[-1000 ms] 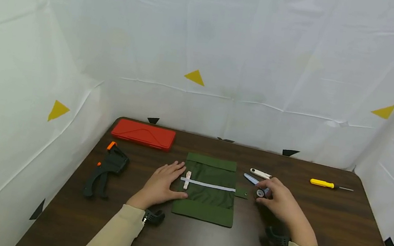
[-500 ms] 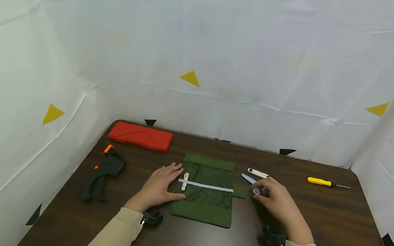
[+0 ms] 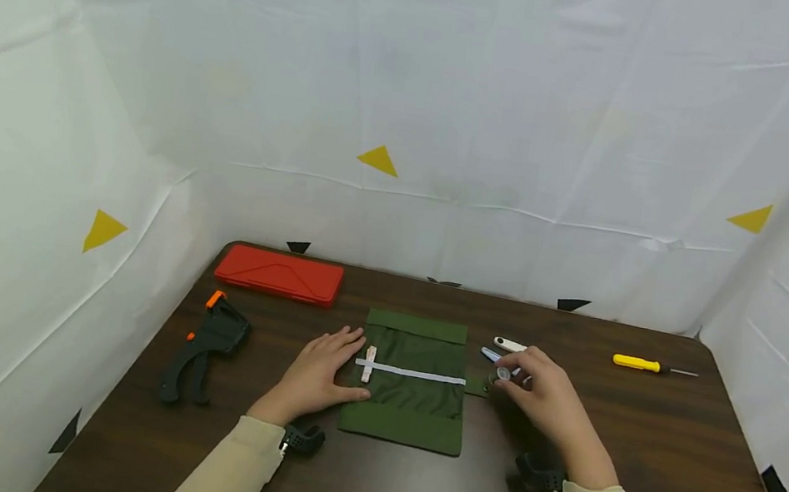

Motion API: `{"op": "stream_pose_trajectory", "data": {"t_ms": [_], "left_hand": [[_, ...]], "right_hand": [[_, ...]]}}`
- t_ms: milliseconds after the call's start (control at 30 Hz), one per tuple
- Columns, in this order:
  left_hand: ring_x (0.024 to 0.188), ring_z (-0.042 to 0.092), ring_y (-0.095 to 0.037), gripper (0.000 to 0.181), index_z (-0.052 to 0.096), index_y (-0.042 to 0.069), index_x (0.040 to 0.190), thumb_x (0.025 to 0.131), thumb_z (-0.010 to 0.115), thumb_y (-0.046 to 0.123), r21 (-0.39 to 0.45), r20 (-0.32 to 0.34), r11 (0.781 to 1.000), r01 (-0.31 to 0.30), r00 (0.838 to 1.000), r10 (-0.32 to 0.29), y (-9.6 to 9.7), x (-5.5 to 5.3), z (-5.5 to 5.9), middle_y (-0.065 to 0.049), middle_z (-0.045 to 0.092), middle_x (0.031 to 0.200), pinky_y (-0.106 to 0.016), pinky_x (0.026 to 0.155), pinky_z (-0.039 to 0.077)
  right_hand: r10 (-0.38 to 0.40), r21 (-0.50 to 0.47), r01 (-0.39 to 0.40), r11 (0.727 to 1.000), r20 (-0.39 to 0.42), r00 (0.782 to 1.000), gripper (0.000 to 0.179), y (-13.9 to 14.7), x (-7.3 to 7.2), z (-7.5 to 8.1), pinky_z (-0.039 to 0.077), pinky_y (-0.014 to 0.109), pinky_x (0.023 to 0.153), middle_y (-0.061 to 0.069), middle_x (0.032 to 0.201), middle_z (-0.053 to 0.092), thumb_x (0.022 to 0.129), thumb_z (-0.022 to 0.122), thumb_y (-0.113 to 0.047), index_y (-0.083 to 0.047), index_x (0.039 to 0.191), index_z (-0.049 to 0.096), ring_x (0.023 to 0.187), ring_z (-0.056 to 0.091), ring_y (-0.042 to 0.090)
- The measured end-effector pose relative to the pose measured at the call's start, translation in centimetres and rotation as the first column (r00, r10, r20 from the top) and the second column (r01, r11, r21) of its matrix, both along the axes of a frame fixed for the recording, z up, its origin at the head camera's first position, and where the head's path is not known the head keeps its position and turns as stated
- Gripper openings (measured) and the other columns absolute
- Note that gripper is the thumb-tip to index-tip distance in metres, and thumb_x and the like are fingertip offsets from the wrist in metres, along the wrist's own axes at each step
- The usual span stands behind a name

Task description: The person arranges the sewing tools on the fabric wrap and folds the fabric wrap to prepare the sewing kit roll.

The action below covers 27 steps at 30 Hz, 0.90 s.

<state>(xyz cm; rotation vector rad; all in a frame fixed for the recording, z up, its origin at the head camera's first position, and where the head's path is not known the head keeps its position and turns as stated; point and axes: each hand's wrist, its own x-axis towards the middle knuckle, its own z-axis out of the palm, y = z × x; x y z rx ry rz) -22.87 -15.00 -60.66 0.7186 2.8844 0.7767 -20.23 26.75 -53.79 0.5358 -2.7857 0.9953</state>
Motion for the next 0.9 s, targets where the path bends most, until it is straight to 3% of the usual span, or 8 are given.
{"op": "stream_pose_trajectory", "data": {"t_ms": [267, 533, 900], "left_hand": [[0.17, 0.025, -0.025, 0.099, 0.041, 0.018, 0.17, 0.091, 0.082, 0.063, 0.006, -0.012, 1.0, -0.004, 1.0, 0.004, -0.1, 0.0, -0.1, 0.001, 0.035, 0.179, -0.059, 0.138, 0.018], [0.17, 0.024, -0.026, 0.1, 0.04, 0.018, 0.17, 0.092, 0.082, 0.062, 0.009, -0.002, 1.0, 0.003, 1.0, -0.003, -0.1, 0.1, 0.1, 0.0, 0.034, 0.179, -0.06, 0.138, 0.018], [0.169, 0.027, -0.028, 0.1, 0.042, 0.017, 0.169, 0.09, 0.084, 0.061, 0.023, -0.006, 1.0, -0.009, 1.0, 0.009, 0.1, 0.1, 0.2, -0.001, 0.037, 0.178, -0.062, 0.137, 0.019]], "right_hand": [[0.024, -0.129, -0.029, 0.991, -0.036, 0.999, 0.029, -2.8, 0.0, -1.2, 0.061, 0.025, 0.076, -0.002, 0.105, 0.069, 0.092, 0.087, -0.007, -0.009, 0.119, 0.078, 0.086, 0.066, 0.008], [0.049, -0.185, -0.044, 0.982, 0.022, 0.999, 0.025, -5.9, 0.0, -1.4, 0.059, 0.025, 0.075, -0.003, 0.103, 0.068, 0.096, 0.085, -0.013, -0.012, 0.12, 0.078, 0.085, 0.065, 0.008], [0.076, -0.306, -0.05, 0.951, 0.075, 0.994, 0.027, -10.1, -1.0, -2.1, 0.061, 0.027, 0.078, 0.001, 0.106, 0.069, 0.098, 0.083, -0.018, -0.01, 0.123, 0.078, 0.088, 0.067, 0.009]]}}
